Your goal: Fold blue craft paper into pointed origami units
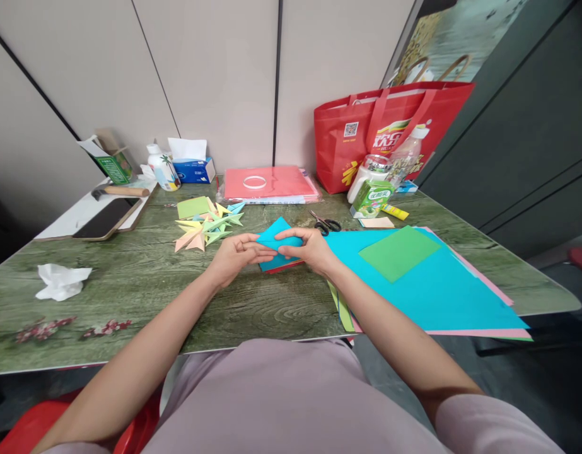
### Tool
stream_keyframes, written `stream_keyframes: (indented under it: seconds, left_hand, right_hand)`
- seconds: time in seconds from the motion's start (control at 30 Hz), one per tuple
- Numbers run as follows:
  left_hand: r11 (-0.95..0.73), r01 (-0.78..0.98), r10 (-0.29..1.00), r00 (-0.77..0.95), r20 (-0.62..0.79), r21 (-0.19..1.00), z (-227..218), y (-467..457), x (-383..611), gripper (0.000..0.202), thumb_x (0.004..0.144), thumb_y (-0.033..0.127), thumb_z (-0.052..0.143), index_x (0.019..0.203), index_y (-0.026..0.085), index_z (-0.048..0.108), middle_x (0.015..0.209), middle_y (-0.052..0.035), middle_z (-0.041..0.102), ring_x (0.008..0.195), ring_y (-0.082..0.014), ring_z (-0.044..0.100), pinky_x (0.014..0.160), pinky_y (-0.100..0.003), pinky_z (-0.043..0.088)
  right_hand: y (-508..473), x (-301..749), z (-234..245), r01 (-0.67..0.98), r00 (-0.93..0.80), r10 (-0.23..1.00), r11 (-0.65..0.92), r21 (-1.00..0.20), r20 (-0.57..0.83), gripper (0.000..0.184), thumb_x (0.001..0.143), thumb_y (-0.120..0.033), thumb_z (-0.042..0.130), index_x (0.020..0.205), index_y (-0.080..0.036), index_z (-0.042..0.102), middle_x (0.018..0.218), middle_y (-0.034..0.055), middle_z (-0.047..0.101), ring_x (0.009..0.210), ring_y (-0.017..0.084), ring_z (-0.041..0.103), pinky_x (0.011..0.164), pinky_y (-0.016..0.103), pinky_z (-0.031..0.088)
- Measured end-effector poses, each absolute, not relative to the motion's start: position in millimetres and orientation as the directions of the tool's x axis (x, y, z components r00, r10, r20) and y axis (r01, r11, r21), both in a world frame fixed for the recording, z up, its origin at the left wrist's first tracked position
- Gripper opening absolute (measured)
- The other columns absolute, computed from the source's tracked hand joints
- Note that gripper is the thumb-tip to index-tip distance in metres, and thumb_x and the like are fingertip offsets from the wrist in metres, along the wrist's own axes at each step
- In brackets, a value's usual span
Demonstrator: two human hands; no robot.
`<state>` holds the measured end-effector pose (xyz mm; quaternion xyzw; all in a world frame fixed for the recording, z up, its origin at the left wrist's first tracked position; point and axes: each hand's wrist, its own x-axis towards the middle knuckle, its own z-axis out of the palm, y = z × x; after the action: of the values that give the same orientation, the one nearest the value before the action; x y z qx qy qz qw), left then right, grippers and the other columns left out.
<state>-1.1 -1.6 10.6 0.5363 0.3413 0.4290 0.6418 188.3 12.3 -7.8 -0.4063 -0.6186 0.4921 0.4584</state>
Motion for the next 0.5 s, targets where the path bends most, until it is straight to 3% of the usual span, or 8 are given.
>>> stream_keyframes:
  seconds: [0.13, 0.27, 0.37, 0.43, 0.5]
  left_hand:
    - [0.067, -0.079, 0.905, 0.424, -0.027, 0.995, 1, 1, 0, 0.033, 0.069, 0.037, 0.067, 0.087, 0.009, 0.065, 0.083, -0.0116, 0.071, 0.083, -0.0251, 0.067, 0.082, -0.042, 0.051]
    - [0.058, -0.105, 0.964, 0.263, -0.028, 0.993, -1, 4, -2, 0.03, 0.064, 0.04, 0.071, 0.07, 0.011, 0.064, 0.067, -0.0055, 0.07, 0.069, -0.0201, 0.066, 0.074, -0.038, 0.054]
    - [0.037, -0.055, 0.969, 0.246, -0.023, 0.998, 4, 5, -2, 0.03, 0.062, 0.041, 0.07, 0.066, 0.012, 0.061, 0.061, -0.0013, 0.067, 0.06, -0.0169, 0.064, 0.067, -0.035, 0.054]
    - [0.021, 0.028, 0.956, 0.29, -0.029, 0.999, 8, 3, -1, 0.03, 0.062, 0.041, 0.069, 0.064, 0.013, 0.059, 0.059, 0.0003, 0.064, 0.057, -0.0153, 0.062, 0.061, -0.031, 0.054]
    - [0.008, 0.084, 0.947, 0.32, -0.034, 0.996, 9, 1, 0, 0.032, 0.063, 0.043, 0.068, 0.061, 0.013, 0.056, 0.055, 0.0017, 0.061, 0.054, -0.0135, 0.059, 0.056, -0.028, 0.053]
  right_hand:
    - [9, 183, -9, 0.12, -0.299, 0.928, 0.268, -0.956, 0.222, 0.032, 0.064, -0.035, 0.07, 0.092, -0.019, 0.067, 0.079, 0.0015, 0.068, 0.065, 0.014, 0.061, 0.064, 0.029, 0.05]
    - [9, 180, -8, 0.183, -0.308, 0.901, 0.371, -0.91, 0.305, 0.025, 0.069, -0.036, 0.065, 0.088, -0.019, 0.068, 0.088, 0.0033, 0.068, 0.08, 0.017, 0.061, 0.076, 0.032, 0.048]
    - [11, 180, -9, 0.072, -0.241, 0.912, 0.359, -0.931, 0.333, 0.032, 0.068, -0.035, 0.067, 0.096, -0.02, 0.063, 0.093, 0.0044, 0.067, 0.086, 0.016, 0.06, 0.079, 0.031, 0.047]
    - [12, 180, -10, -0.018, -0.219, 0.927, 0.307, -0.952, 0.303, 0.047, 0.065, -0.034, 0.069, 0.108, -0.021, 0.056, 0.092, 0.0038, 0.066, 0.08, 0.014, 0.06, 0.071, 0.028, 0.049]
    - [13, 179, -12, -0.048, -0.229, 0.934, 0.271, -0.961, 0.275, 0.051, 0.062, -0.034, 0.071, 0.108, -0.021, 0.055, 0.089, 0.0033, 0.065, 0.077, 0.014, 0.06, 0.066, 0.027, 0.049]
